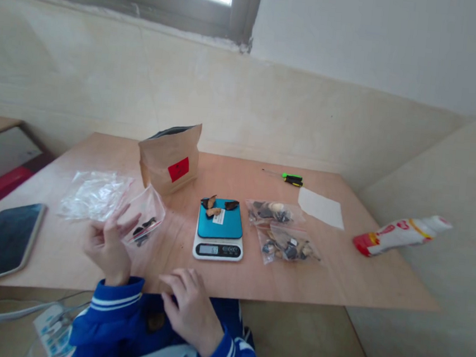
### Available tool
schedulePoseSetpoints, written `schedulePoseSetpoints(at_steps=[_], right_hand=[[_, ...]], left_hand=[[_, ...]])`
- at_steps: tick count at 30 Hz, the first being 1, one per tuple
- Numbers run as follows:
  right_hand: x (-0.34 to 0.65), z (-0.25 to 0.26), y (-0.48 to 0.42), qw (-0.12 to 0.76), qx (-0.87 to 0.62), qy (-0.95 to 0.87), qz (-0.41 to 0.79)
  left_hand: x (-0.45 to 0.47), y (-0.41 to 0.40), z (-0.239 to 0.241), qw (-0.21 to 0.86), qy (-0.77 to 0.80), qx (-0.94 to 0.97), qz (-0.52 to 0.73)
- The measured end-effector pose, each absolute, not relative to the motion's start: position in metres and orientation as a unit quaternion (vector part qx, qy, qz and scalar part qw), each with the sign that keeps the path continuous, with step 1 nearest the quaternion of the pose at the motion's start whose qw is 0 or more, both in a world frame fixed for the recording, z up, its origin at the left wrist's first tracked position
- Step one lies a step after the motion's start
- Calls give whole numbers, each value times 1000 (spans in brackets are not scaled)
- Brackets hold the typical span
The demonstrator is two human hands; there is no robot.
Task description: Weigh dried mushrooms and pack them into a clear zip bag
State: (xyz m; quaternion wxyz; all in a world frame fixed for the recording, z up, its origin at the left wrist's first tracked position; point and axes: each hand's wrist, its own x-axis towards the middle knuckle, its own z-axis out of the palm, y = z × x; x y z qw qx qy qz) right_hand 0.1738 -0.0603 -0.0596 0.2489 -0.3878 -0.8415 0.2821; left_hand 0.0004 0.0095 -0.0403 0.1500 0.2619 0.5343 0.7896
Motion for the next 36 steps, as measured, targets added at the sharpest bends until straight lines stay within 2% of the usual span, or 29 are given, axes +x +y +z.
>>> schedulePoseSetpoints(at_steps=[2, 5, 8, 11, 15, 20, 23, 27, 29, 33, 34, 36], right_hand=[[181, -65, -74, 230, -383, -840, 307], [181, -80, -94, 119, -359, -863, 334], [171, -98, -105, 29, -395, -866, 304], [161, -114, -106, 0, -431, -863, 264], [156, -130, -101, 6, -431, -873, 230], [156, -131, -99, 77, -441, -852, 269], [164, -111, -101, 183, -431, -804, 367], [191, -58, -94, 322, -383, -723, 476], [203, -28, -81, 390, -366, -722, 440], [206, 21, -35, 531, -427, -690, 244], [204, 30, -22, 544, -440, -686, 201], [203, 43, -1, 501, -442, -732, 131]], left_hand=[[1, 9, -38, 154, 528, 266, 792], [3, 7, -36, 154, 519, 276, 794], [5, 4, -33, 161, 500, 299, 797], [6, -1, -29, 187, 474, 334, 793], [9, -7, -24, 230, 462, 365, 775], [13, -12, -13, 302, 467, 363, 748], [14, -14, -7, 333, 472, 356, 735], [12, -15, -3, 349, 477, 343, 730], [13, -13, -3, 362, 472, 345, 726], [25, -3, 0, 410, 448, 366, 705], [30, 1, 2, 422, 438, 373, 701], [38, 10, 5, 438, 417, 386, 696]])
